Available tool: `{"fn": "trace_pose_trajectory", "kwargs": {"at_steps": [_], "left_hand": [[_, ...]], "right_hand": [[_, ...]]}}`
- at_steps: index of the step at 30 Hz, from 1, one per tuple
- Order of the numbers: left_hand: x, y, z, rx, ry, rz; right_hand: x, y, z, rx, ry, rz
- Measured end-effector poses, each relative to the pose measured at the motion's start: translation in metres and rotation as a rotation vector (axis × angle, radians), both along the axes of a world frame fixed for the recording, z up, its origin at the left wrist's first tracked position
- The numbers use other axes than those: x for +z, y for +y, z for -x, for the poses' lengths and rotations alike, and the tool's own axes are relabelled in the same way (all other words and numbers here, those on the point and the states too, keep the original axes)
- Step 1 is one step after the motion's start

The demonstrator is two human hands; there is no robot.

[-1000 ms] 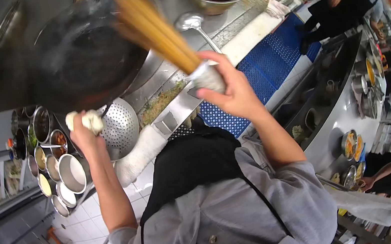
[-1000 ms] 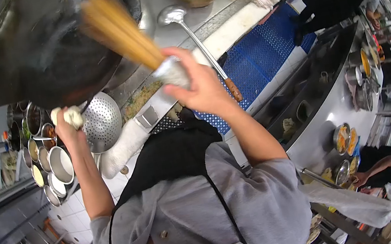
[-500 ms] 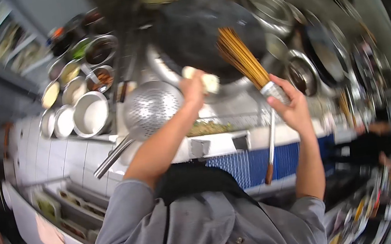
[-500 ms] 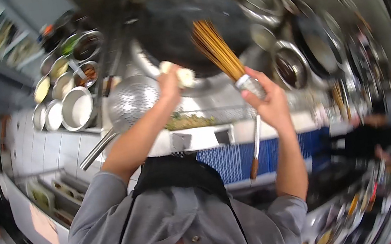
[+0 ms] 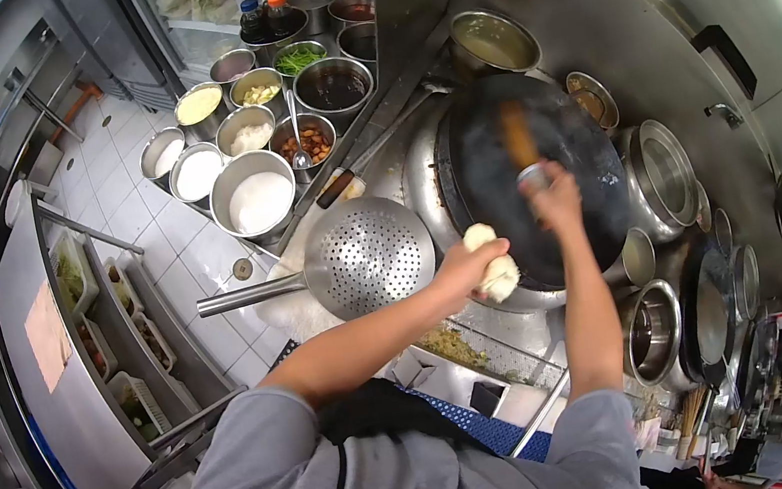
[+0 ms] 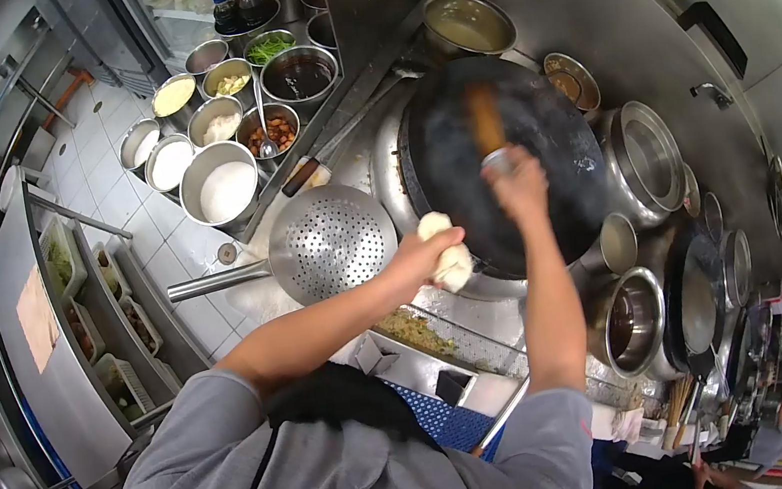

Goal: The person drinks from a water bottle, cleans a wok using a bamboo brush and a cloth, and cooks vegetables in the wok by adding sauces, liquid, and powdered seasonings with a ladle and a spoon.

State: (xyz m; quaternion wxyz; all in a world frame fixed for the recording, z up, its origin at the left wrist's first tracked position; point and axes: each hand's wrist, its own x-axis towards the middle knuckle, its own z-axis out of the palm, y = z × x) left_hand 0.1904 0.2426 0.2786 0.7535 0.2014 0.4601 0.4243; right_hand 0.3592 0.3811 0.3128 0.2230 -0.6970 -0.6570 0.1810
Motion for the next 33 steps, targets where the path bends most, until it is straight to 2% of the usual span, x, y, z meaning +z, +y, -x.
{"fn": "trace_pose_trajectory", "kwargs": {"at_steps": [1, 3, 4, 5, 6, 7, 8, 9, 10, 11, 12, 13, 14, 17, 20, 22, 23, 24, 27, 29, 31, 32, 33], "left_hand": [[-0.003, -0.01, 0.011, 0.011, -0.122, -0.07], [-0.03, -0.032, 0.031, 0.052, 0.051, -0.223], [-0.031, -0.041, 0.044, 0.021, 0.109, -0.238], [-0.027, -0.051, 0.052, -0.017, 0.165, -0.249], [-0.009, -0.055, 0.058, -0.095, 0.334, -0.288], [0.005, -0.054, 0.061, -0.117, 0.502, -0.505], [0.015, -0.051, 0.057, -0.159, 0.645, -0.74], [0.023, -0.045, 0.049, -0.195, 0.762, -0.992], [0.028, -0.033, 0.042, -0.123, 0.775, -1.287], [0.035, -0.024, 0.033, -0.14, 0.846, -1.4], [0.033, -0.016, 0.023, -0.187, 0.846, -1.45], [0.027, -0.008, 0.016, -0.222, 0.86, -1.497], [0.02, -0.003, 0.012, -0.388, 0.863, -1.406], [0.012, 0.007, 0.01, -0.414, 0.916, -1.453], [0.015, 0.013, 0.009, -0.435, 0.899, -1.459], [0.011, 0.011, 0.008, -0.455, 0.883, -1.448], [0.009, 0.011, 0.007, -0.446, 0.872, -1.449], [0.008, 0.01, 0.007, -0.437, 0.864, -1.45], [0.003, 0.007, 0.005, -0.393, 0.873, -1.459], [0.001, 0.008, 0.002, -0.39, 0.868, -1.496], [0.001, 0.009, 0.005, -0.369, 0.896, -1.509], [-0.002, 0.01, 0.009, -0.355, 0.882, -1.528], [-0.004, 0.01, 0.008, -0.339, 0.868, -1.547]], "right_hand": [[0.004, -0.03, 0.013, 0.181, 0.005, -0.039], [0.001, -0.074, -0.01, 0.347, 0.086, -0.015], [0.013, -0.084, -0.031, 0.326, 0.053, 0.074], [0.01, -0.072, -0.07, 0.328, -0.184, 0.037], [0.021, -0.056, -0.102, 0.212, -0.37, 0.021], [0.026, -0.032, -0.13, -0.057, -0.668, 0.05], [0.04, -0.024, -0.144, -0.081, -0.578, -0.188], [0.065, -0.022, -0.122, -0.228, -0.468, -0.216], [0.054, -0.013, -0.115, -0.348, -0.489, -0.351], [0.049, -0.008, -0.098, -0.406, -0.456, -0.396], [0.022, 0.01, -0.097, -0.395, -0.433, -0.351], [0.026, 0.002, -0.069, -0.254, -0.42, -0.152], [0.004, -0.005, -0.052, -0.108, -0.341, -0.08], [0.022, -0.077, -0.006, 0.213, -0.07, 0.111], [0.046, -0.092, -0.069, 0.316, -0.216, 0.2], [0.065, -0.05, -0.123, 0.034, -0.724, 0.267], [0.06, -0.034, -0.147, -0.146, -0.776, 0.065], [0.069, -0.029, -0.141, -0.322, -0.57, -0.149], [0.027, 0.005, -0.1, -0.473, -0.4, -0.284], [-0.01, 0.004, -0.064, -0.123, -0.449, -0.044], [-0.003, -0.037, -0.009, 0.169, -0.274, -0.027], [0.017, -0.063, 0.004, 0.289, -0.084, 0.0], [0.031, -0.082, 0.006, 0.294, -0.015, 0.065]]}}
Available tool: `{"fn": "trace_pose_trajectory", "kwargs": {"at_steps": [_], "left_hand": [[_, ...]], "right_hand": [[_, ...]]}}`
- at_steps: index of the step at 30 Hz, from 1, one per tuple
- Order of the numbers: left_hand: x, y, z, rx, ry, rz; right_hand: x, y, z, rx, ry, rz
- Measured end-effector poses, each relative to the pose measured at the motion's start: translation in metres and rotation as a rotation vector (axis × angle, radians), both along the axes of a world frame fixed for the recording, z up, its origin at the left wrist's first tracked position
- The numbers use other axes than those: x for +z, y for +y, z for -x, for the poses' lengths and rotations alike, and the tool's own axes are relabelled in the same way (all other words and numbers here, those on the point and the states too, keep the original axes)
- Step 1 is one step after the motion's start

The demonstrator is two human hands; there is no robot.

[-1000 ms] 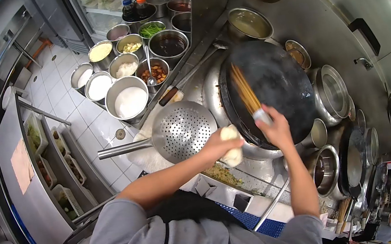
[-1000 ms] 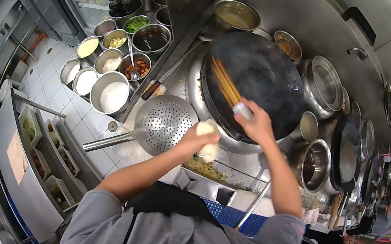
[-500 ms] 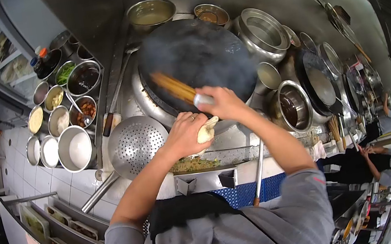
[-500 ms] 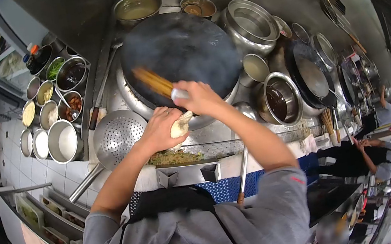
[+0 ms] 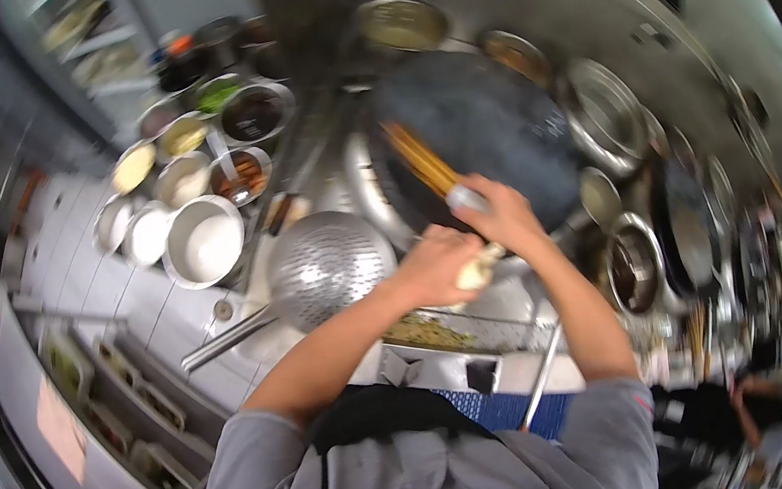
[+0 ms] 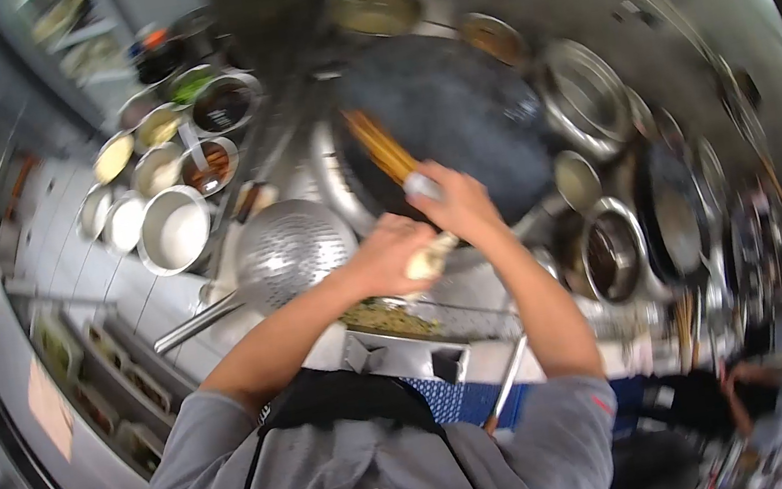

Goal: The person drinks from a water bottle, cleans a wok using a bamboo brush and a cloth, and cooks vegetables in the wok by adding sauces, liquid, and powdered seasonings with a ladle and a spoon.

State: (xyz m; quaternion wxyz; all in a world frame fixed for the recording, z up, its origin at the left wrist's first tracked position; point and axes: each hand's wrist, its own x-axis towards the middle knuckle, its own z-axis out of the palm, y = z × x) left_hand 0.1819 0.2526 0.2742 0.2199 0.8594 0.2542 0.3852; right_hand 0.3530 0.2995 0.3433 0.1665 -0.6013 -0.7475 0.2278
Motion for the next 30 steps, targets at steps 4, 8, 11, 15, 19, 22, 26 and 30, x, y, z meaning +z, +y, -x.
{"fn": "trace_pose_trajectory", "kwargs": {"at_steps": [4, 8, 11, 15, 19, 22, 26, 30], "left_hand": [[-0.001, -0.005, -0.005, 0.021, 0.028, 0.056], [-0.001, -0.004, -0.002, -0.037, -0.002, 0.032], [0.0, -0.004, 0.003, -0.079, 0.015, 0.01], [-0.001, 0.002, 0.003, -0.089, 0.03, 0.006], [-0.003, -0.001, 0.0, -0.07, 0.057, 0.008], [-0.002, -0.003, -0.003, -0.044, 0.086, 0.055], [-0.004, -0.006, -0.005, 0.013, 0.068, -0.023], [-0.004, -0.003, -0.006, -0.021, 0.077, -0.009]], "right_hand": [[0.031, 0.037, -0.096, -0.221, -0.67, -0.044], [0.012, 0.074, -0.108, -0.788, -0.544, -0.565], [-0.021, 0.093, -0.076, -0.387, -0.572, -0.301], [0.017, 0.013, 0.001, -0.013, -0.144, -0.017], [0.031, 0.015, -0.104, -0.01, -0.434, 0.025], [0.048, 0.041, -0.134, -0.537, -0.758, -0.28], [-0.009, 0.058, -0.106, -0.454, -0.497, -0.237], [0.025, -0.019, -0.022, -0.077, -0.295, 0.152]]}}
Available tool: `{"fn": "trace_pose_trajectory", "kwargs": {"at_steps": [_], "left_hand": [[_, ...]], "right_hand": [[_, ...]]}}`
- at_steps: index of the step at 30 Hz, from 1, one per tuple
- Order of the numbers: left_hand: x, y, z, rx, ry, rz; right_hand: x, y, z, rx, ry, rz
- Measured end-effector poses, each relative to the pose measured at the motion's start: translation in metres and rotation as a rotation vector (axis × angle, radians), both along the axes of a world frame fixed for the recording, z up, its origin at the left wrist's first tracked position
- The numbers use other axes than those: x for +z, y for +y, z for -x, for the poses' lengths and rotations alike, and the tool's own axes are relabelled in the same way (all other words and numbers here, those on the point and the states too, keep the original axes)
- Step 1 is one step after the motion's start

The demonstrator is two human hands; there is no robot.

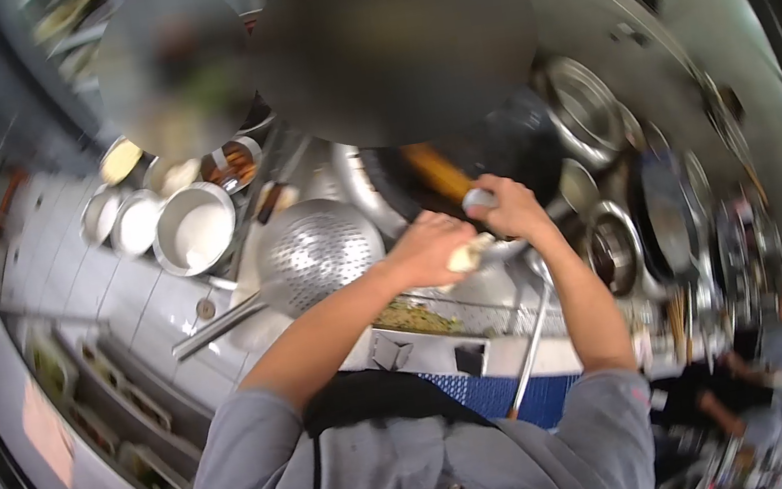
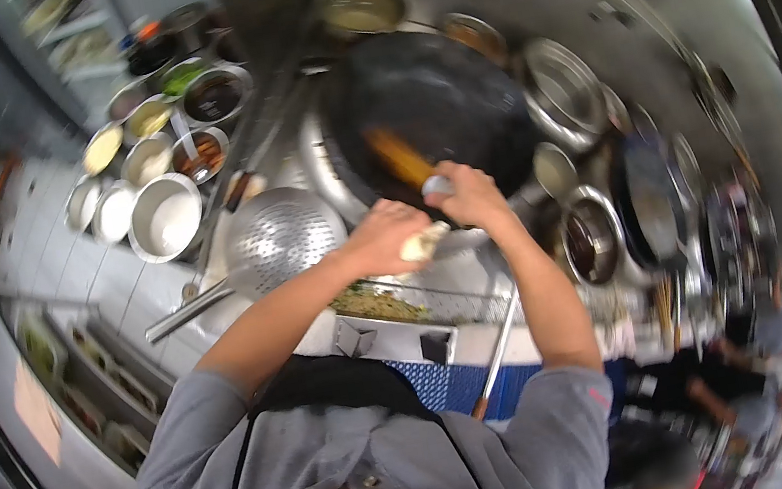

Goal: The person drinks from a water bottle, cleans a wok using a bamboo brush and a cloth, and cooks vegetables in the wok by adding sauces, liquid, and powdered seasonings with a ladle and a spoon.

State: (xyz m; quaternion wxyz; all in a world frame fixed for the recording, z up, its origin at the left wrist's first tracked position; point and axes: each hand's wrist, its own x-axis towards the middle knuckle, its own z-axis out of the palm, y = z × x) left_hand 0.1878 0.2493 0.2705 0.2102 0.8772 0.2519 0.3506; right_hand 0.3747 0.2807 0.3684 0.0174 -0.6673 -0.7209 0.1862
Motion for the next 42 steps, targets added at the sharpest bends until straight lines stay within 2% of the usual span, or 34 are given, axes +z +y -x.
{"fn": "trace_pose_trajectory", "kwargs": {"at_steps": [1, 2, 3, 4, 5, 7, 10, 11, 13, 15, 16, 18, 20, 22, 23, 24, 26, 28, 31, 34, 35, 36, 37, 38, 39, 40, 41, 42], "left_hand": [[0.002, 0.0, 0.001, 0.0, 0.026, 0.033], [0.006, -0.001, 0.001, -0.008, 0.036, 0.063], [0.005, 0.0, 0.0, -0.02, 0.027, 0.044], [0.004, 0.0, -0.001, -0.016, 0.012, 0.026], [0.004, -0.002, 0.0, -0.026, 0.013, 0.035], [0.006, -0.002, -0.001, -0.019, 0.008, 0.05], [0.01, -0.002, -0.001, -0.025, 0.086, 0.094], [0.008, -0.001, -0.001, -0.038, 0.07, 0.101], [0.006, -0.001, -0.001, -0.042, 0.071, 0.077], [0.005, 0.0, -0.002, -0.045, 0.05, 0.057], [0.004, 0.0, -0.002, -0.043, 0.044, 0.046], [0.003, 0.001, -0.002, -0.043, 0.038, 0.019], [0.001, 0.001, -0.003, -0.024, 0.041, -0.017], [-0.002, 0.0, -0.005, -0.014, 0.041, -0.046], [-0.007, 0.001, -0.006, -0.019, 0.01, -0.076], [-0.008, 0.002, -0.006, -0.031, 0.006, -0.058], [-0.009, 0.002, -0.007, -0.04, 0.039, -0.052], [-0.01, 0.001, -0.008, -0.034, -0.003, -0.075], [-0.007, 0.001, -0.007, -0.052, 0.019, -0.062], [-0.004, 0.0, -0.008, -0.045, 0.017, -0.007], [-0.011, 0.001, -0.009, 0.0, 0.002, -0.038], [-0.011, -0.003, -0.008, 0.04, 0.004, -0.057], [-0.041, 0.016, -0.01, 0.05, -0.046, -0.143], [-0.035, 0.014, -0.011, 0.049, 0.036, -0.014], [-0.025, 0.007, -0.012, 0.034, 0.009, -0.001], [-0.026, 0.006, -0.015, 0.03, -0.028, 0.098], [-0.015, -0.005, -0.016, 0.04, -0.048, 0.127], [-0.018, -0.002, -0.015, 0.025, -0.069, 0.118]], "right_hand": [[0.018, -0.014, -0.007, -0.087, 0.19, 0.157], [0.015, -0.008, -0.046, -0.085, 0.179, 0.179], [-0.004, 0.004, -0.105, 0.038, -0.098, -0.087], [0.01, 0.006, -0.137, -0.109, -0.312, -0.16], [0.017, 0.01, -0.151, -0.364, -0.519, -0.259], [0.038, -0.007, -0.156, -0.672, -0.322, -0.629], [0.048, -0.069, -0.127, -0.895, 0.478, -0.756], [0.04, -0.097, -0.112, -0.916, 0.747, -0.61], [-0.04, -0.139, -0.102, -0.678, 0.665, -0.96], [-0.11, -0.197, -0.062, -0.838, 0.931, -0.923], [-0.119, -0.226, -0.031, -0.983, 1.044, -0.778], [-0.159, -0.263, -0.001, -1.137, 1.099, -0.694], [-0.176, -0.282, 0.005, -1.246, 0.918, -0.536], [-0.178, -0.283, 0.0, -1.335, 0.757, -0.492], [-0.179, -0.284, -0.002, -1.2, 0.559, -0.624], [-0.179, -0.282, -0.003, -1.101, 0.477, -0.777], [-0.175, -0.283, -0.018, -1.008, 0.219, -0.673], [-0.158, -0.287, -0.027, -1.041, 0.272, -0.385], [-0.173, -0.313, -0.042, -0.97, 0.167, -0.682], [-0.182, -0.352, -0.045, -1.002, -0.047, -0.617], [-0.187, -0.361, -0.044, -1.057, -0.052, -0.411], [-0.199, -0.372, -0.047, -1.053, 0.038, -0.324], [-0.195, -0.381, -0.041, -1.031, 0.091, -0.271], [-0.25, -0.384, -0.057, -1.003, 0.023, -0.275], [-0.221, -0.389, -0.051, -0.979, 0.098, -0.172], [-0.208, -0.389, -0.05, -0.994, 0.263, -0.178], [-0.188, -0.391, -0.04, -1.011, 0.406, -0.315], [-0.229, -0.379, -0.045, -0.964, 0.426, -0.564]]}}
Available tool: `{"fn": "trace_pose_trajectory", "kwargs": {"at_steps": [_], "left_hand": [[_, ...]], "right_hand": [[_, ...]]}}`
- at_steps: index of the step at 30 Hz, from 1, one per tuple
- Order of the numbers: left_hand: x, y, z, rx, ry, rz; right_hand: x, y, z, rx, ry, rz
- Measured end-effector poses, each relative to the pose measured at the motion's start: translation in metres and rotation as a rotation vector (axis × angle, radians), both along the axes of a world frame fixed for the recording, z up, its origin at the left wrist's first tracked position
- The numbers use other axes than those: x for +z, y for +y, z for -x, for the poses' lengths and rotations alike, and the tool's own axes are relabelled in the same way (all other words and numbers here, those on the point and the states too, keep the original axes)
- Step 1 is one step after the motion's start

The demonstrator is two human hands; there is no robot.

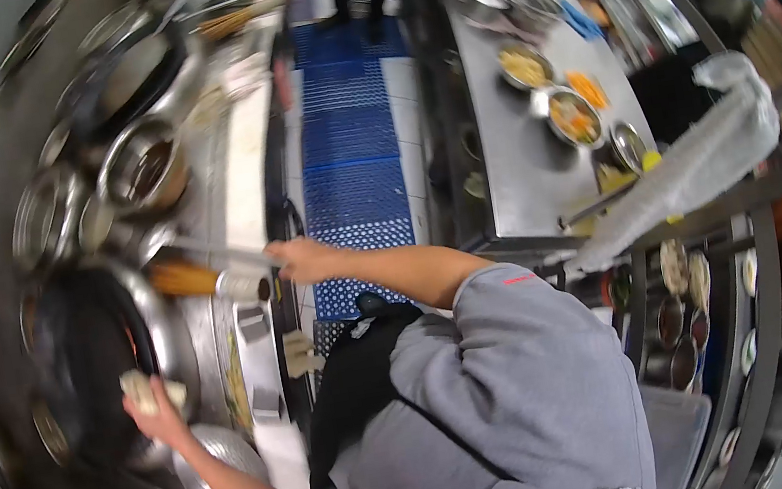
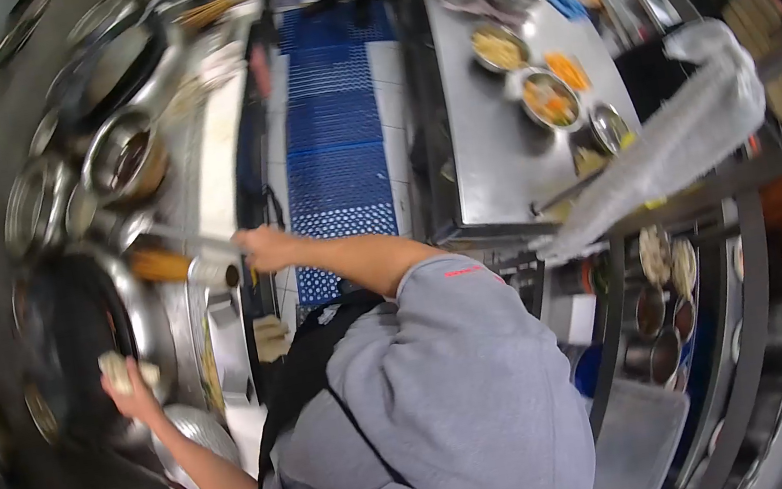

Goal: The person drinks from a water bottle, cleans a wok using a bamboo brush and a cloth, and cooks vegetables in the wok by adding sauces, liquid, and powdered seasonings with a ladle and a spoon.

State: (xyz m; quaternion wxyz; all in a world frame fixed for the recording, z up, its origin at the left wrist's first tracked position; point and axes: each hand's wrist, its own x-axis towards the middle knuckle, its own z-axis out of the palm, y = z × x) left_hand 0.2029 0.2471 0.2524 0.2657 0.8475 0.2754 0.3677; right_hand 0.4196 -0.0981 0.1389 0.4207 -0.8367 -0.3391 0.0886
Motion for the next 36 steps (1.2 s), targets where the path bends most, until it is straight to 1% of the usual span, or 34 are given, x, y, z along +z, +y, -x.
{"fn": "trace_pose_trajectory", "kwargs": {"at_steps": [1, 3, 4, 6, 7, 10, 11, 13, 14, 15, 17, 18, 19, 20, 22, 23, 24, 25, 26, 27, 28, 30, 31, 33, 36], "left_hand": [[-0.003, 0.006, 0.001, 0.02, 0.025, 0.07], [-0.001, 0.007, -0.001, 0.122, 0.102, -0.006], [-0.013, 0.019, 0.0, 0.074, 0.042, -0.03], [-0.011, 0.015, -0.003, 0.07, -0.006, 0.075], [-0.011, 0.014, -0.006, 0.081, -0.007, 0.079], [-0.009, 0.018, -0.005, 0.12, -0.002, 0.095], [-0.009, 0.019, -0.007, 0.119, 0.0, 0.115], [-0.008, 0.016, -0.005, 0.114, -0.025, 0.19], [-0.01, 0.017, -0.003, 0.104, -0.025, 0.181], [-0.011, 0.021, -0.001, 0.092, -0.031, 0.169], [-0.009, 0.018, -0.005, 0.11, -0.033, 0.136], [-0.012, 0.02, -0.004, 0.057, -0.086, 0.175], [-0.007, 0.015, -0.006, 0.171, 0.021, 0.148], [-0.009, 0.014, -0.006, 0.188, 0.013, 0.134], [0.016, -0.024, -0.024, 0.339, 0.033, 0.207], [0.002, -0.014, -0.021, 0.296, -0.039, 0.17], [-0.005, -0.012, -0.023, 0.222, -0.116, 0.196], [-0.01, -0.008, -0.014, 0.277, -0.04, 0.293], [-0.018, 0.002, -0.01, 0.278, 0.066, 0.127], [-0.013, 0.002, -0.009, 0.278, 0.14, 0.032], [0.005, -0.004, -0.011, 0.178, 0.096, 0.02], [0.016, -0.011, -0.014, 0.2, 0.084, -0.076], [0.02, -0.013, -0.012, 0.214, 0.087, -0.038], [0.032, -0.014, -0.012, 0.224, 0.102, -0.004], [0.044, -0.02, -0.007, 0.185, 0.102, 0.02]], "right_hand": [[-0.005, 0.008, 0.007, 0.013, 0.169, -0.122], [0.037, 0.003, 0.027, 0.027, 0.509, -0.221], [0.081, -0.01, 0.034, 0.025, 0.687, -0.185], [0.088, -0.009, 0.02, 0.123, 0.754, -0.147], [0.1, -0.015, 0.014, 0.143, 0.751, -0.115], [0.045, 0.01, 0.013, 0.171, 0.469, -0.312], [0.031, 0.017, 0.017, 0.119, 0.231, -0.418], [0.043, 0.01, 0.009, 0.19, 0.454, -0.322], [0.056, 0.007, 0.007, 0.226, 0.567, -0.272], [0.076, 0.001, 0.002, 0.23, 0.726, -0.16], [0.094, -0.009, 0.003, 0.222, 0.703, -0.178], [0.098, -0.008, 0.005, 0.22, 0.689, -0.185], [0.083, 0.0, 0.014, 0.164, 0.548, -0.267], [0.066, 0.003, 0.014, 0.213, 0.53, -0.214], [0.086, -0.004, 0.01, 0.232, 0.854, -0.249], [0.098, -0.009, 0.01, 0.221, 1.01, -0.258], [0.113, -0.011, 0.011, 0.196, 1.016, -0.255], [0.121, -0.013, 0.016, 0.217, 0.992, -0.231], [0.12, -0.011, 0.019, 0.219, 0.961, -0.219], [0.128, -0.007, 0.021, 0.259, 1.005, -0.218], [0.14, -0.005, 0.021, 0.263, 1.045, -0.216], [0.16, 0.006, 0.022, 0.326, 1.068, -0.256], [0.171, 0.015, 0.024, 0.348, 1.08, -0.285], [0.194, 0.042, 0.022, 0.446, 0.991, -0.3], [0.25, 0.093, 0.025, 0.576, 0.902, -0.287]]}}
